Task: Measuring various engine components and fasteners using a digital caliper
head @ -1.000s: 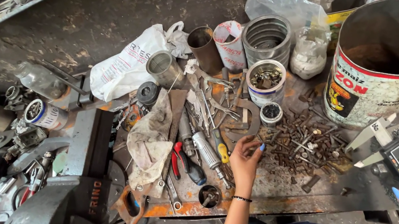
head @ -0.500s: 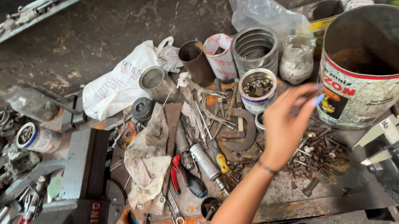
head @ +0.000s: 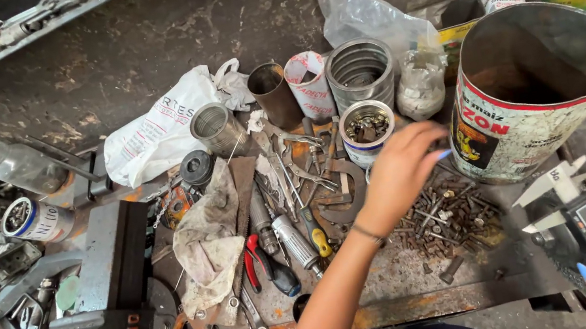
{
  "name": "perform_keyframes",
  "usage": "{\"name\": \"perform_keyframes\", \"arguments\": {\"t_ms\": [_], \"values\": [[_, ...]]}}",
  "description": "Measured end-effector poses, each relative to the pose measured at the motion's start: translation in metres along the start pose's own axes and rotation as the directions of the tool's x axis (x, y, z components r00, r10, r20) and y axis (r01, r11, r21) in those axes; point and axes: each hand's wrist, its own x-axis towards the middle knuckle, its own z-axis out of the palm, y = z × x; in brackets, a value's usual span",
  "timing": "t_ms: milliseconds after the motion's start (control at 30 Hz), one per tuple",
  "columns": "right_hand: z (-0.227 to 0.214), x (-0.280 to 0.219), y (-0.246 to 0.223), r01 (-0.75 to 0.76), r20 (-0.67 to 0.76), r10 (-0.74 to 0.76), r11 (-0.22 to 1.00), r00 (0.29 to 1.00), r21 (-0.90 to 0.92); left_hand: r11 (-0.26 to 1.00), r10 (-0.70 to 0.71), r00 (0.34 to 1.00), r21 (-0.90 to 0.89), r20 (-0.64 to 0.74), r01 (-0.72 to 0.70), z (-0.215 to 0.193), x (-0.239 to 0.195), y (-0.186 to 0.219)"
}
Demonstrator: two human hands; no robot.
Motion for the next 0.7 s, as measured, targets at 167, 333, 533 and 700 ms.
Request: {"name": "perform_keyframes", "arguments": {"t_ms": [167,333,533,700], "values": [[0.011,-0.001,0.010,0.077,0.026,-0.077,0.997,0.997,-0.018,0.701,-0.096,0.952,0.698,0.291,-0.143,0.026,-0.083,-0.063],[0.003,0.004,-0.017,0.014,0.107,-0.018,0.999,0.994,0.033,0.614,-0.141,0.875,0.734,0.463,-0.290,0.054,-0.103,-0.083],[0.008,0.001,-0.012,0.047,0.095,-0.048,0.999,0.994,0.017,0.593,-0.058,0.904,0.743,0.424,-0.311,0.053,-0.106,-0.093],[0.036,0.000,0.014,0.151,0.114,-0.152,0.988,0.982,0.021,0.580,0.009,0.922,0.749,0.388,-0.320,0.054,-0.109,-0.100]]}}
